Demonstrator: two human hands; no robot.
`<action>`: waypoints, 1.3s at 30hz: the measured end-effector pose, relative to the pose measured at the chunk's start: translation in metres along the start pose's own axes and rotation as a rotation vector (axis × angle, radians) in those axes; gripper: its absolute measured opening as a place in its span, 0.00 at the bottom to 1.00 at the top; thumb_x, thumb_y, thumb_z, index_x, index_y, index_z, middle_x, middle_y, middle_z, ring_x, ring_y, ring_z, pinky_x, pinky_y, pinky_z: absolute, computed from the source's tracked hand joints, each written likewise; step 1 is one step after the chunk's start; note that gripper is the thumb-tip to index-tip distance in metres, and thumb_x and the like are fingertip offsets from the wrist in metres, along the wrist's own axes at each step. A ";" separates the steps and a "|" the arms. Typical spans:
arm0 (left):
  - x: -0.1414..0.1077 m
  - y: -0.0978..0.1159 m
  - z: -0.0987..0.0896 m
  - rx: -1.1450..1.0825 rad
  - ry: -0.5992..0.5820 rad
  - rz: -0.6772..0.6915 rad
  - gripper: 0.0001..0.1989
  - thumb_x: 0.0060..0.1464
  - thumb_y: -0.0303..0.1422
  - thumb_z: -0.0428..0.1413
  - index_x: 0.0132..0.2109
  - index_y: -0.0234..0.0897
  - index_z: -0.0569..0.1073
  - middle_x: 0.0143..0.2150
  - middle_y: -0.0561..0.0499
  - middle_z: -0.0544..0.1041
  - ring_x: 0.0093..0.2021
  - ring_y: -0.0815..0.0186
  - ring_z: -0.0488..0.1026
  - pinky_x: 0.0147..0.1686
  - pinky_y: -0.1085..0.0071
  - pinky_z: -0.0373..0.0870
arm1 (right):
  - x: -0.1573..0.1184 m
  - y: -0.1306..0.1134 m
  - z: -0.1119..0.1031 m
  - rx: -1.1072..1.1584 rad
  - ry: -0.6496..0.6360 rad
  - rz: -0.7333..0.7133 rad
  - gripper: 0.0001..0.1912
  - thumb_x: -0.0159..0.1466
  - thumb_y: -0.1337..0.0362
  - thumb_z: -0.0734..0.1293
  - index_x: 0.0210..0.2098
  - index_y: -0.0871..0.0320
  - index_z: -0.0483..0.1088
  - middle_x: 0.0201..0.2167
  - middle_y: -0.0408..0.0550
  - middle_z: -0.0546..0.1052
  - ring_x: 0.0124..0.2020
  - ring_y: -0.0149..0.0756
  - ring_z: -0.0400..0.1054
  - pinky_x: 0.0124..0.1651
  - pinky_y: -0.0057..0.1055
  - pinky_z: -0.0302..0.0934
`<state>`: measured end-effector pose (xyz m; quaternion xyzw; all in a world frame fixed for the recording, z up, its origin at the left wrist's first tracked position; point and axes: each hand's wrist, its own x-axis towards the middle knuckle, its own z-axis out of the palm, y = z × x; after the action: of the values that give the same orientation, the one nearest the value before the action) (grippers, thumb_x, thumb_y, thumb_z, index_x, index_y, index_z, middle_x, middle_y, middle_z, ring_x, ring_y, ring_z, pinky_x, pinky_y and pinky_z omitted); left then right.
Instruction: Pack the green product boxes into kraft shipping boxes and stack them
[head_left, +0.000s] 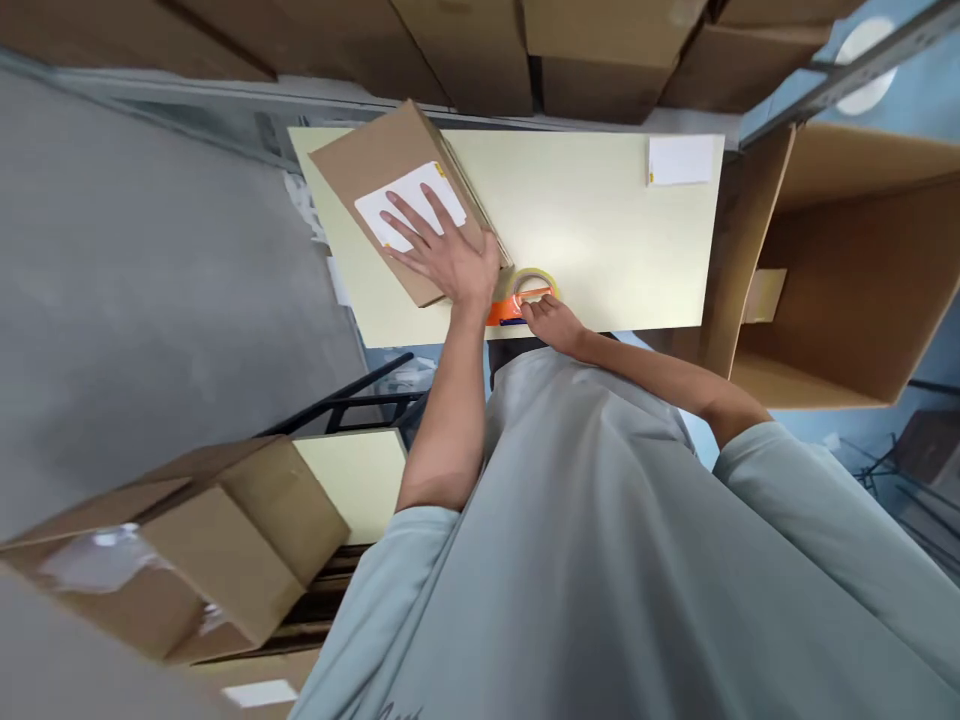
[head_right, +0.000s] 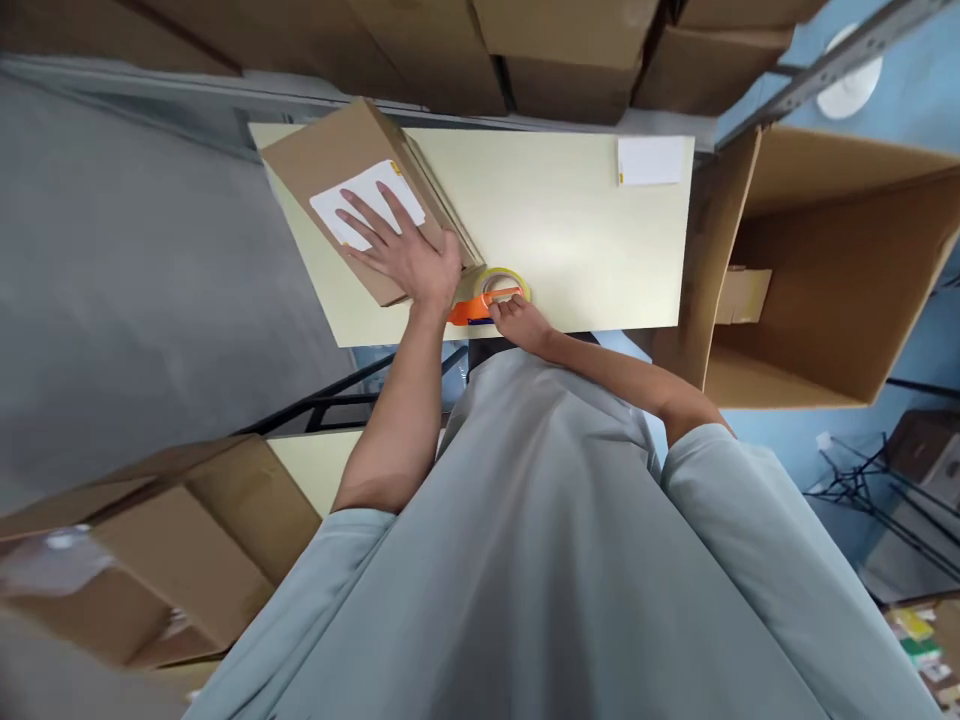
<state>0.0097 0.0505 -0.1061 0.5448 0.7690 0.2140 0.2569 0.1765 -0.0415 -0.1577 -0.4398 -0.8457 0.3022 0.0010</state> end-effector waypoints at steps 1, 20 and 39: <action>-0.002 -0.002 -0.001 0.000 -0.055 -0.004 0.34 0.79 0.53 0.47 0.68 0.26 0.77 0.87 0.39 0.49 0.75 0.45 -0.06 0.69 0.29 0.43 | -0.001 -0.001 0.002 0.022 0.018 -0.005 0.22 0.77 0.76 0.55 0.61 0.66 0.75 0.46 0.60 0.85 0.49 0.49 0.79 0.65 0.52 0.67; -0.030 -0.040 -0.018 0.104 -0.199 0.178 0.51 0.66 0.54 0.61 0.86 0.43 0.51 0.89 0.42 0.32 0.83 0.46 0.09 0.78 0.30 0.13 | -0.071 0.075 -0.081 -0.459 -0.055 0.077 0.24 0.73 0.80 0.54 0.64 0.76 0.68 0.47 0.64 0.85 0.45 0.49 0.77 0.60 0.44 0.59; -0.025 -0.048 -0.059 0.085 -0.184 0.185 0.53 0.66 0.56 0.61 0.86 0.45 0.47 0.89 0.46 0.34 0.86 0.43 0.21 0.84 0.36 0.25 | -0.027 0.006 -0.037 -0.517 -0.139 -0.174 0.27 0.72 0.82 0.53 0.68 0.79 0.65 0.45 0.63 0.85 0.45 0.48 0.82 0.57 0.45 0.65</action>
<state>-0.0553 0.0087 -0.0849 0.6410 0.6971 0.1533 0.2824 0.2079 -0.0400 -0.1231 -0.3296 -0.9273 0.1049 -0.1434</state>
